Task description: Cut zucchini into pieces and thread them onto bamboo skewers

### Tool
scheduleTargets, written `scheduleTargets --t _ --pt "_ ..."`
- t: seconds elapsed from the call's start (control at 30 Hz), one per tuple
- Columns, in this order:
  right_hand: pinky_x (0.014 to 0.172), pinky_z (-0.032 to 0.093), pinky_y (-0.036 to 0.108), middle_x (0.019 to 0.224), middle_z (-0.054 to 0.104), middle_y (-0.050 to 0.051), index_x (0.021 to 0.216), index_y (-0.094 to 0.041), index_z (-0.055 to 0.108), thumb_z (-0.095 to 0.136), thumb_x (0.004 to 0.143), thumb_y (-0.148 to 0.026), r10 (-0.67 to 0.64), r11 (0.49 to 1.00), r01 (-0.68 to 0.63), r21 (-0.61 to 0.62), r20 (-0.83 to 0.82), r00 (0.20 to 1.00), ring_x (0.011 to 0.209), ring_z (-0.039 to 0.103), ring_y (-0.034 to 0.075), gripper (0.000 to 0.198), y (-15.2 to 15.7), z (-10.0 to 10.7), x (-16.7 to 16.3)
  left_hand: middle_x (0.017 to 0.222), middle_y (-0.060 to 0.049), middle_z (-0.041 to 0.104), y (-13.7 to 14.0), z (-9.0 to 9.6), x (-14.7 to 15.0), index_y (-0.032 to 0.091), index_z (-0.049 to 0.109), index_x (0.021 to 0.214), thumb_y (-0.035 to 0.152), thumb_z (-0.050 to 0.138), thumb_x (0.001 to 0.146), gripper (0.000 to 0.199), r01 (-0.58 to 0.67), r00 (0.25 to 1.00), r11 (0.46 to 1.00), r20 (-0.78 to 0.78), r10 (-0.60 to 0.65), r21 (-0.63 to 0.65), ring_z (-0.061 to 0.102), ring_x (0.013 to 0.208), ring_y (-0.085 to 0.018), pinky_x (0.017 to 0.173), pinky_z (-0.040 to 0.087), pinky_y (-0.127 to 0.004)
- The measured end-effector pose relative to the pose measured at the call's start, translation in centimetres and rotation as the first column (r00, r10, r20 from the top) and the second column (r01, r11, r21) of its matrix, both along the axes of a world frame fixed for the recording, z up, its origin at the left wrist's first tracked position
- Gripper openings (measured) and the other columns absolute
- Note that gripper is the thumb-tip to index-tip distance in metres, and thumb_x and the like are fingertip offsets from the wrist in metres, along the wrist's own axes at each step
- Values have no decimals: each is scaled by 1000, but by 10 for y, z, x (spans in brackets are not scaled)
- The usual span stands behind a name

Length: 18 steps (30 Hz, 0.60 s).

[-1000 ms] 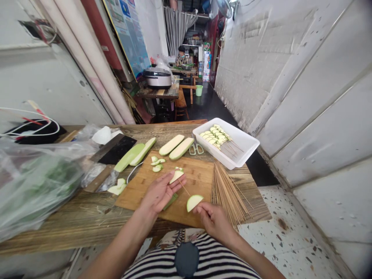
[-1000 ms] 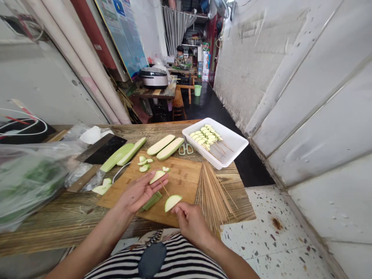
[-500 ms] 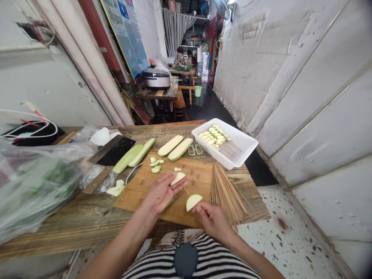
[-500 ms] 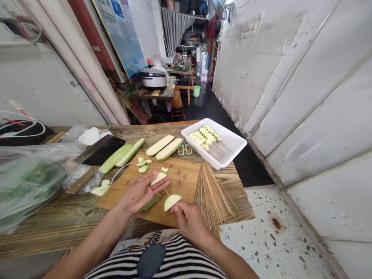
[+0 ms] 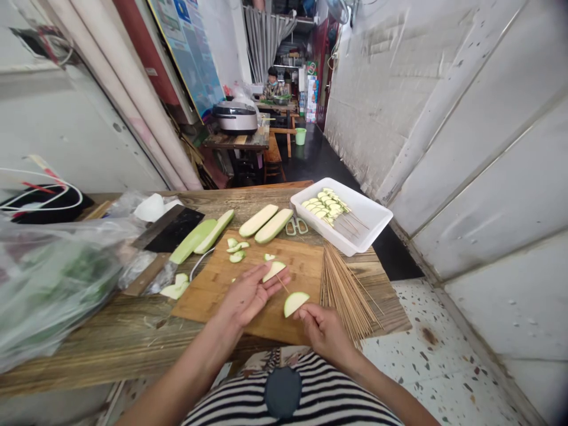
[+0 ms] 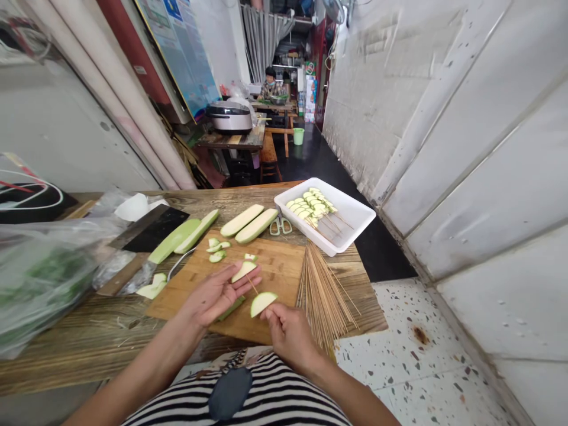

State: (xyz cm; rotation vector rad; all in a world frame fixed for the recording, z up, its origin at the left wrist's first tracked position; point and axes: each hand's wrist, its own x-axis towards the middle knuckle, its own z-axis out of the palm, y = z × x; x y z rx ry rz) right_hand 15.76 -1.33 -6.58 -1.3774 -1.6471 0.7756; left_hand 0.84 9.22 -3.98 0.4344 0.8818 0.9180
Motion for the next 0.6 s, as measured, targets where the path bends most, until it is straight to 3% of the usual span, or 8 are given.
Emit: scheduleTargets --t 0.3,0.6 --pt "54 38 19 65 64 2 75 -15 62 40 88 -18 -8 1000 8 17 -3 1000 56 57 13 26 0 1 -3 94 -14 69 -4 1 2 10 59 76 9 50 83 11 -1 1000 999 7 1 -49 65 96 -27 86 53 -45" --pt "50 35 19 60 57 1 73 -15 60 39 88 -20 -35 999 35 13 -23 999 52 50 12 27 4 0 -6 89 -8 70 -15 -4 7 13 60 76 15 64 75 4 57 998 997 25 -56 -47 64 97 -25 75 54 -32"
